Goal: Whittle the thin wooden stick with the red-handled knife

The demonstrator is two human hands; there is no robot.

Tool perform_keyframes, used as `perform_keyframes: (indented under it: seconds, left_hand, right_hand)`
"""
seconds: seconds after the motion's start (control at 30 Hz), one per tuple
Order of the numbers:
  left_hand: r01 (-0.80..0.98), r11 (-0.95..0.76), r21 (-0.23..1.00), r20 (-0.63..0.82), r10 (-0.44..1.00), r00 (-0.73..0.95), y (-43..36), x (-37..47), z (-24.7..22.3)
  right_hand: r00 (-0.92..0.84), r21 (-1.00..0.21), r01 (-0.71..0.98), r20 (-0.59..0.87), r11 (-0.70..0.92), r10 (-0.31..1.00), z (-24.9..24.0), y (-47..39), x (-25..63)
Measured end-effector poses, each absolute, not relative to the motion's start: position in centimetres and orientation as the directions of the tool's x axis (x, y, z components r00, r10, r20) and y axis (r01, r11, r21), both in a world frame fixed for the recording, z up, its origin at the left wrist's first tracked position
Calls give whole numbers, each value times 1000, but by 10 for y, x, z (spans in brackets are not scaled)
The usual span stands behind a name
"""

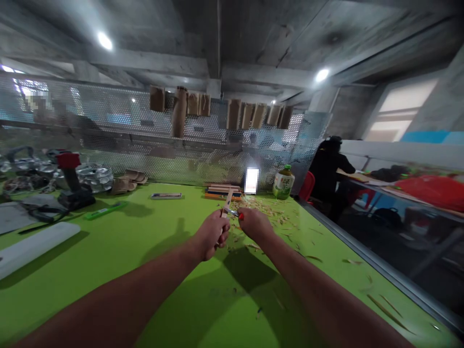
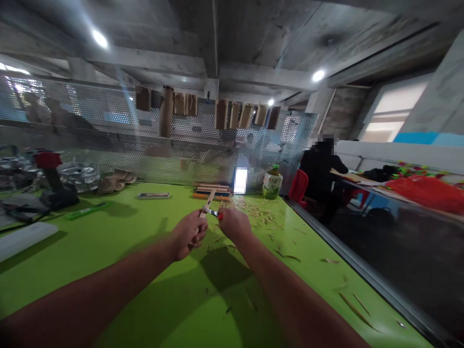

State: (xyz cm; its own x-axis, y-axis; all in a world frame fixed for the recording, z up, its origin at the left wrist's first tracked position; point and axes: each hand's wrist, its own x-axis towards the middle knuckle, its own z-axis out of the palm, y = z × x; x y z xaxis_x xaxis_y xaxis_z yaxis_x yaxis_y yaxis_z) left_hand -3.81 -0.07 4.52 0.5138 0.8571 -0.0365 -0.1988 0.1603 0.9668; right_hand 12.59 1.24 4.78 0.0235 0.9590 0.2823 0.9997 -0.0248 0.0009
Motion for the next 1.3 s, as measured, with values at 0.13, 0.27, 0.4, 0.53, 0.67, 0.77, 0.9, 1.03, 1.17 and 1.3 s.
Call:
perform_keyframes:
  seconds: [0.13,0.27,0.4,0.53,0.67,0.77,0.9,1.03,1.17,1.3]
  left_hand:
    - [-163,133,977,-35,866,498,-4,-36,48]
    - [-140,150,979,-59,857,512,-6,-35,52]
    - [-142,164,976,-66,848,526,-6,-34,53]
    - [-168,189,967,-75,849,523,-15,-32,53]
    - [-84,247,965,-136,751,646,-41,-28,54]
    - [-139,242,960,-79,713,697,-46,-28,52]
    - [-174,199,965,-81,849,523,-20,-36,51]
    - [-190,148,971,-40,877,480,-5,-40,52]
    - [-135,150,979,-68,876,478,-12,-37,55]
    - [-104,142,984,-78,884,461,-15,-34,56]
  right_hand:
    - [13,20,1000,299,-20,954,46,14,131]
    - [4,43,999,336,-19,942,46,17,136]
    - [6,48,999,364,-26,931,45,19,138]
    - [30,24,999,378,-42,925,45,25,145]
    - [347,-138,937,291,-320,892,53,31,179]
    - [438,-189,898,289,-398,851,61,31,202]
    - [352,-179,935,383,-305,854,62,26,184]
    - [109,-57,994,370,-94,922,53,18,141]
    - [50,-2,999,317,-52,947,50,12,124]
    - [43,5,999,316,-47,948,53,12,127]
